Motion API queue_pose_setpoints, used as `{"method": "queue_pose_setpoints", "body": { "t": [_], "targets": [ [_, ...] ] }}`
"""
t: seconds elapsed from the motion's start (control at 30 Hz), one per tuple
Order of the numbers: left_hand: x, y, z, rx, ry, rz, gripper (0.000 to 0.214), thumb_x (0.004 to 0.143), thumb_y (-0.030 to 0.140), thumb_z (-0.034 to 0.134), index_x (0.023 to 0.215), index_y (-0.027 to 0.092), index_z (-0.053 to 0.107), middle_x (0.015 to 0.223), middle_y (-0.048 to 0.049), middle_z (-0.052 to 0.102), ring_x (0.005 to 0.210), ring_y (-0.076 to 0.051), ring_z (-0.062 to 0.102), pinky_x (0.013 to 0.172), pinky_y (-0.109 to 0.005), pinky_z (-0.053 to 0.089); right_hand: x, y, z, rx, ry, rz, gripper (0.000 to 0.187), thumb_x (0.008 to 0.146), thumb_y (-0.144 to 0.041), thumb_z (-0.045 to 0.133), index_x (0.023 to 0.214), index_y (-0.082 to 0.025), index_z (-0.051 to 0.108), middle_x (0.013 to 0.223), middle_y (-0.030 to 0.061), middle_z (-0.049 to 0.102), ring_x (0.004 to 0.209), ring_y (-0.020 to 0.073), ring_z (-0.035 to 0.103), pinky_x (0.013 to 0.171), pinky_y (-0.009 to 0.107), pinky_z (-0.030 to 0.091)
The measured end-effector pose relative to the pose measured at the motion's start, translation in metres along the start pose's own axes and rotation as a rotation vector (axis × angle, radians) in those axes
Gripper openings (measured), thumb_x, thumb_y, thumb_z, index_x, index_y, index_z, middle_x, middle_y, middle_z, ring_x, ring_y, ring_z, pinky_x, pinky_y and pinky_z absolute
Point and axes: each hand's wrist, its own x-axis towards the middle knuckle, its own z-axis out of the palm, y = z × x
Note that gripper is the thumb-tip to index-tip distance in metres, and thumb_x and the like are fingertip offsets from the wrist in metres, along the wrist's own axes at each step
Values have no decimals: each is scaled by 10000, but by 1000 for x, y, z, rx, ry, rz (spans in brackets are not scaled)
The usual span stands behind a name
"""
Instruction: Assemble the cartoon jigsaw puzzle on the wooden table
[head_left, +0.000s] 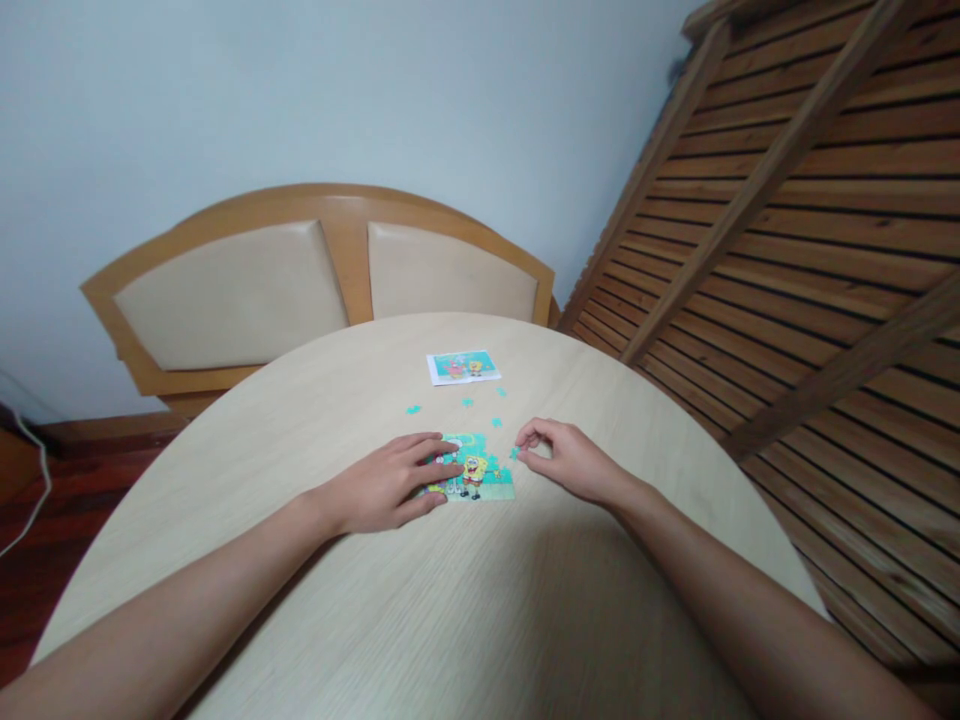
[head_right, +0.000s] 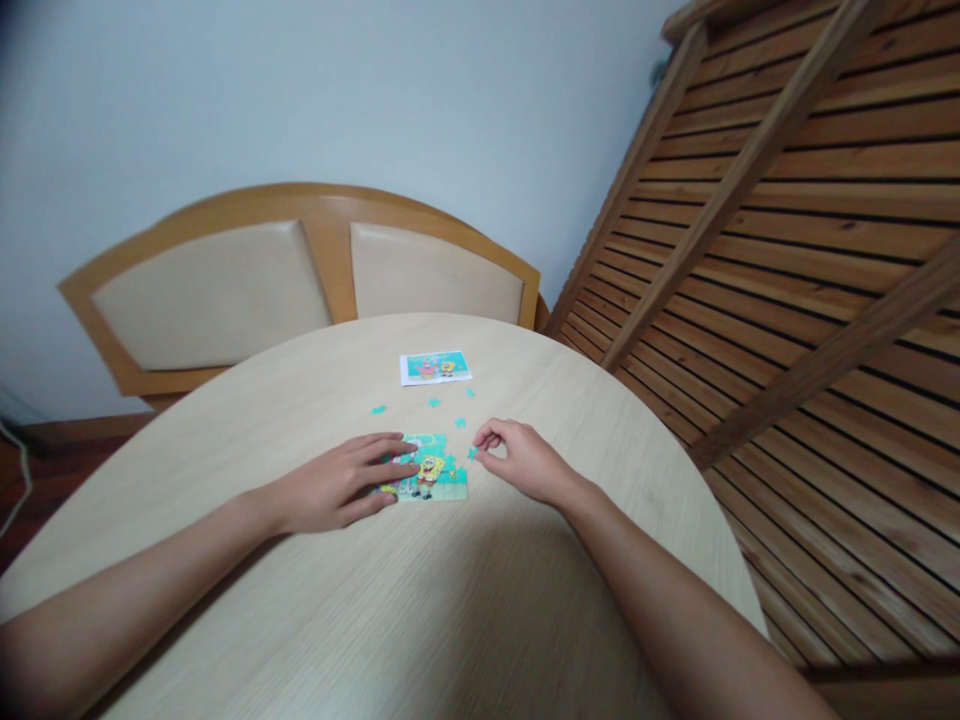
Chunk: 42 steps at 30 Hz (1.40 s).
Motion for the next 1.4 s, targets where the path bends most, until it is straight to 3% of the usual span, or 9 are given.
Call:
{"method": "queue_pose_setpoints", "body": {
  "t": [0.2,0.33,0.47,0.67,0.93,1.4],
  "targets": [
    [0,-1,2,-15,33,7,407,1014,365,499,1412,281,533,1442,-103,529,1340,-303,478,1121,-515,414,1,0,2,14,26,6,137,857,-219,590,943,-189,693,908,52,735,838,190,660,799,333,522],
    [0,0,1,-7,17,6,409,1016,363,494,1414,276,531,1439,-108,528,1338,-302,478,1121,-516,414,1,5,3,-64,26,-40,185,890,-232,613,1021,-192,737,1003,78,732,945,215,663,894,374,504],
    [0,0,0,-7,5,0,410,1015,364,495,1412,269,534,1443,-112,522,1344,-303,473,1129,-510,407,1,9,2,-137,22,-69,136,882,-232,658,973,-217,756,1007,73,719,992,229,650,935,394,478],
    [0,0,1,-19,33,4,400,1012,359,503,1401,271,542,1434,-112,532,1346,-301,476,1129,-509,412,2,4,0,-99,11,-42,90,842,-229,668,908,-199,722,980,67,725,958,227,655,909,384,486],
    [0,-1,1,-12,15,-4,407,1012,359,504,1407,267,541,1445,-112,523,1357,-304,462,1137,-514,402,0,-13,7,161,12,57,149,861,-311,633,903,-184,699,892,51,747,862,202,681,820,340,528],
    [0,-1,1,21,-14,-9,408,1023,379,484,1406,250,543,1441,-121,518,1360,-303,455,1139,-506,401,0,-13,12,105,-9,21,141,870,-279,626,881,-184,730,913,59,753,869,208,685,835,345,524]
  ]
}}
